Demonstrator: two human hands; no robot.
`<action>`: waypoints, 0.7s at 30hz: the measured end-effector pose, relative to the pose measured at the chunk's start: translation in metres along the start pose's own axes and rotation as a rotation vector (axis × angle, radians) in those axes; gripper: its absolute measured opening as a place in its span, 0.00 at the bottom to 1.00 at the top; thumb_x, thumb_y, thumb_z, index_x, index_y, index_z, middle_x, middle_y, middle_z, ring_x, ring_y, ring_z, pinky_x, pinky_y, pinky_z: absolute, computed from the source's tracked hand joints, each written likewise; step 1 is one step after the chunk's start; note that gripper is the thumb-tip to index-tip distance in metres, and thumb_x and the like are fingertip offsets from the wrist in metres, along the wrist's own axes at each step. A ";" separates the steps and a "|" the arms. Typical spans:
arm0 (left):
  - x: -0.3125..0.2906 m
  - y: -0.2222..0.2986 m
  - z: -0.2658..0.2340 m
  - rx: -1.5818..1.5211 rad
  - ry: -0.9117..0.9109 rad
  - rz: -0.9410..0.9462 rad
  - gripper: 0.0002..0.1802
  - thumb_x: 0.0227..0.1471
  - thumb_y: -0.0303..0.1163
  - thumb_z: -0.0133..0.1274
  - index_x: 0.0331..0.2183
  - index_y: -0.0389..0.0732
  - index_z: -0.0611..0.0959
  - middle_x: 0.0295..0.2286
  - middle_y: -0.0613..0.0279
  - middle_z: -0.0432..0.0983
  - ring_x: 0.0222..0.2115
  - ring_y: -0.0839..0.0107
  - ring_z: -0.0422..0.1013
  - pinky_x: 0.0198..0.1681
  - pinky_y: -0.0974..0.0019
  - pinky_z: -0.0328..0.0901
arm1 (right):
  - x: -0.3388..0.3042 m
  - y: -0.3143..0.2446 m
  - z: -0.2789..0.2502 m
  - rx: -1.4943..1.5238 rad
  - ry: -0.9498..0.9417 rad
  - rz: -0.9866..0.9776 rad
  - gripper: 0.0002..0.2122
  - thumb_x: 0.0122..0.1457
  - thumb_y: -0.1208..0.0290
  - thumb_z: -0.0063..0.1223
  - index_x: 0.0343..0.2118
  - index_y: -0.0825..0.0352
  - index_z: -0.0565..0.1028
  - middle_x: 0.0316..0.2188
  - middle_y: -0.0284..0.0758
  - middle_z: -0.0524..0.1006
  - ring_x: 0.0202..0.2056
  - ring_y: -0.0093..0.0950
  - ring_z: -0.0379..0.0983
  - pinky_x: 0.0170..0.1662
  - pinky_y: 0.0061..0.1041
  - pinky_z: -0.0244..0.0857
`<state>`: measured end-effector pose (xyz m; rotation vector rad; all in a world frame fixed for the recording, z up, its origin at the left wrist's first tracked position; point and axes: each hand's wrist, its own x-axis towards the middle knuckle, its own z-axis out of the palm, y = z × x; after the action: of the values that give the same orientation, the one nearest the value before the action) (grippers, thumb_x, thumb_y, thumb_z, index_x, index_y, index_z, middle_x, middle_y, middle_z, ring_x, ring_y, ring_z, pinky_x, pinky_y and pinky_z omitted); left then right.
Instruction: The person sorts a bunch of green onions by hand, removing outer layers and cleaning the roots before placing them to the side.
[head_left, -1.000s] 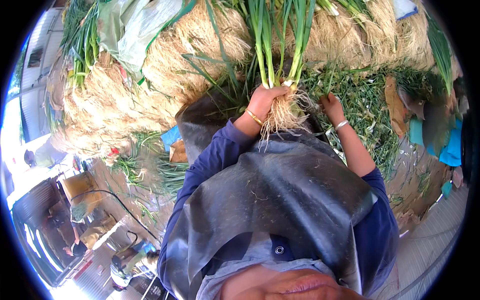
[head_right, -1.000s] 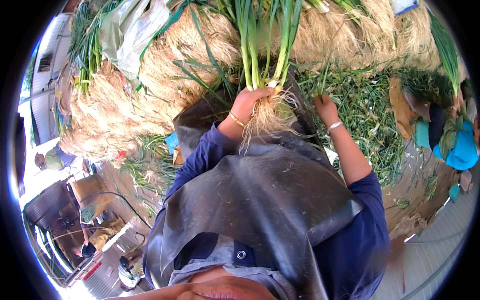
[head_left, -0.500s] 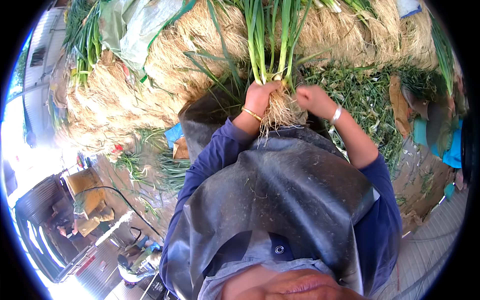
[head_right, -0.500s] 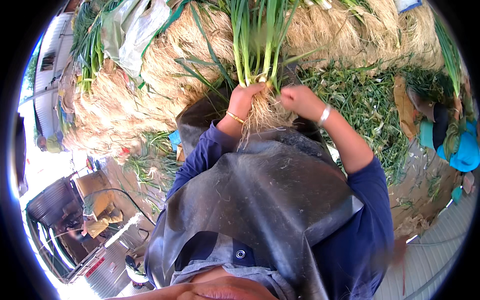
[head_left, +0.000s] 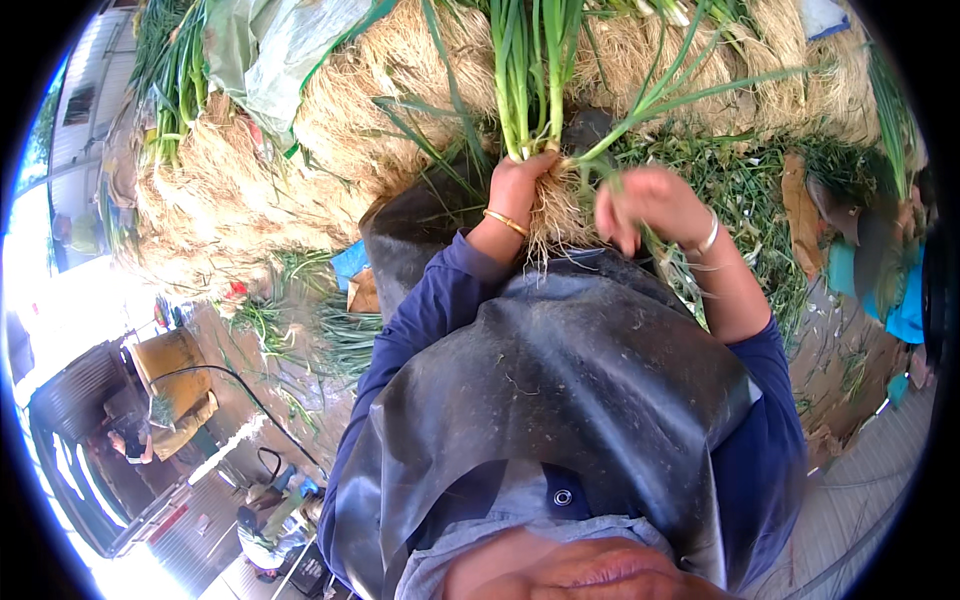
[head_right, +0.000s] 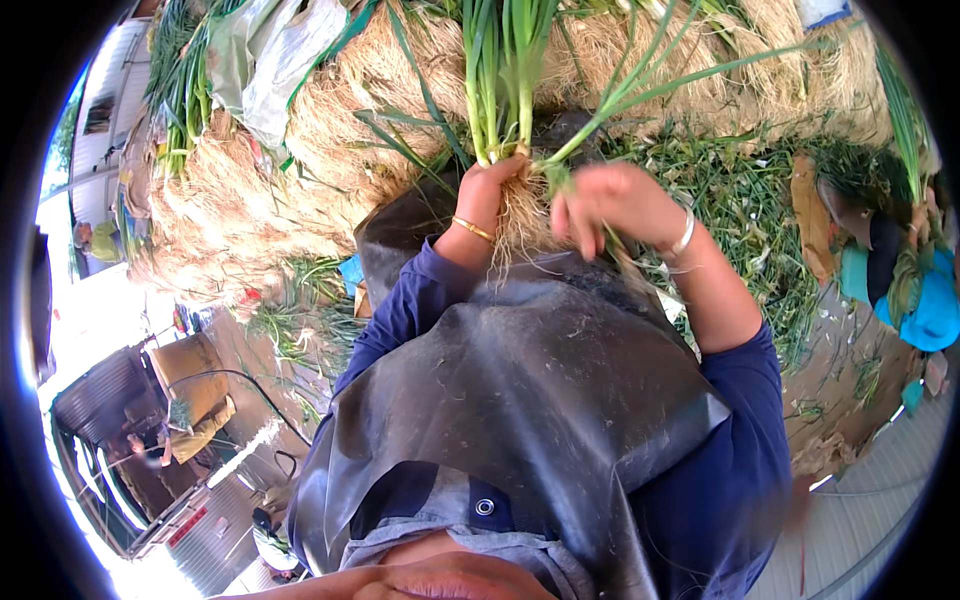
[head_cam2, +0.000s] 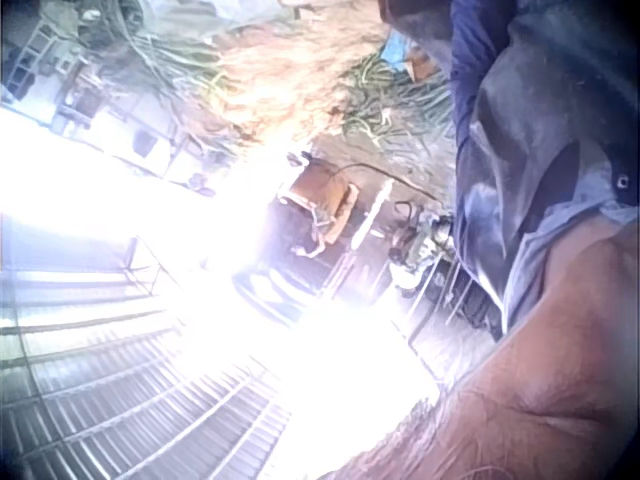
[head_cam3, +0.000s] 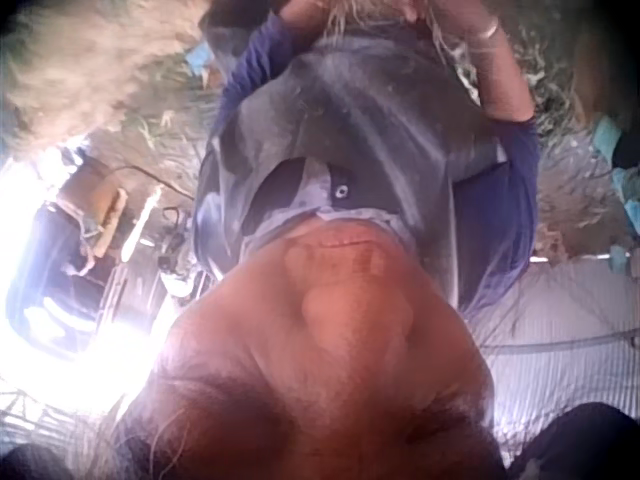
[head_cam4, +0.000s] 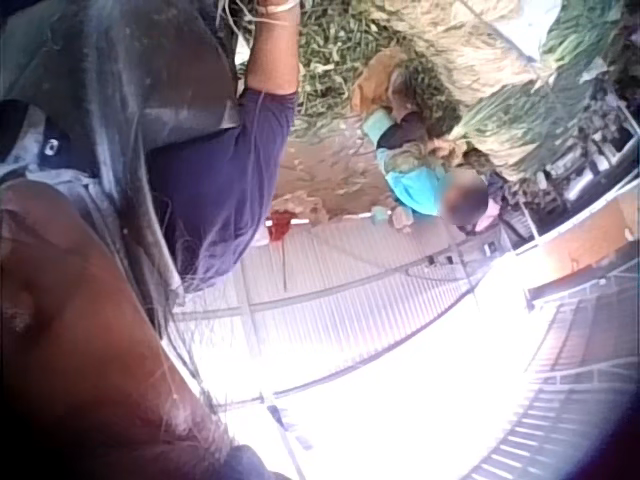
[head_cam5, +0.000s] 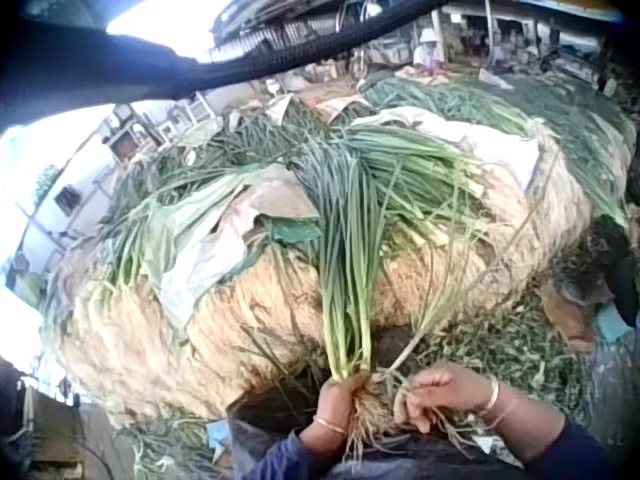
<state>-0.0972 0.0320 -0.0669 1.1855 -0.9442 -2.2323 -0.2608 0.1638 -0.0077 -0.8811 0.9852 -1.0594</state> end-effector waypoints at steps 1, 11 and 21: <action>-0.007 0.004 0.005 0.016 -0.034 -0.036 0.09 0.50 0.26 0.51 0.34 0.33 0.78 0.24 0.62 0.75 0.21 0.73 0.71 0.24 0.71 0.64 | 0.015 0.004 -0.001 0.057 0.209 -0.006 0.16 0.59 0.61 0.49 0.21 0.68 0.71 0.19 0.35 0.75 0.14 0.18 0.65 0.17 0.16 0.60; -0.014 0.002 0.005 0.034 -0.116 -0.049 0.09 0.50 0.25 0.51 0.35 0.34 0.79 0.24 0.64 0.74 0.21 0.75 0.70 0.22 0.73 0.63 | 0.051 0.045 -0.015 -0.776 0.691 -0.148 0.14 0.56 0.60 0.53 0.25 0.68 0.72 0.18 0.33 0.68 0.19 0.23 0.63 0.25 0.25 0.59; -0.006 -0.001 0.004 -0.034 -0.148 -0.041 0.13 0.48 0.23 0.50 0.39 0.33 0.75 0.26 0.59 0.75 0.24 0.71 0.73 0.25 0.70 0.67 | -0.105 0.159 -0.069 -1.168 0.572 0.315 0.13 0.58 0.66 0.50 0.37 0.73 0.73 0.28 0.40 0.75 0.29 0.37 0.71 0.36 0.30 0.65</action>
<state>-0.0977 0.0383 -0.0628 1.0451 -0.9416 -2.3864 -0.3006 0.2981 -0.1539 -1.2894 2.2411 -0.3738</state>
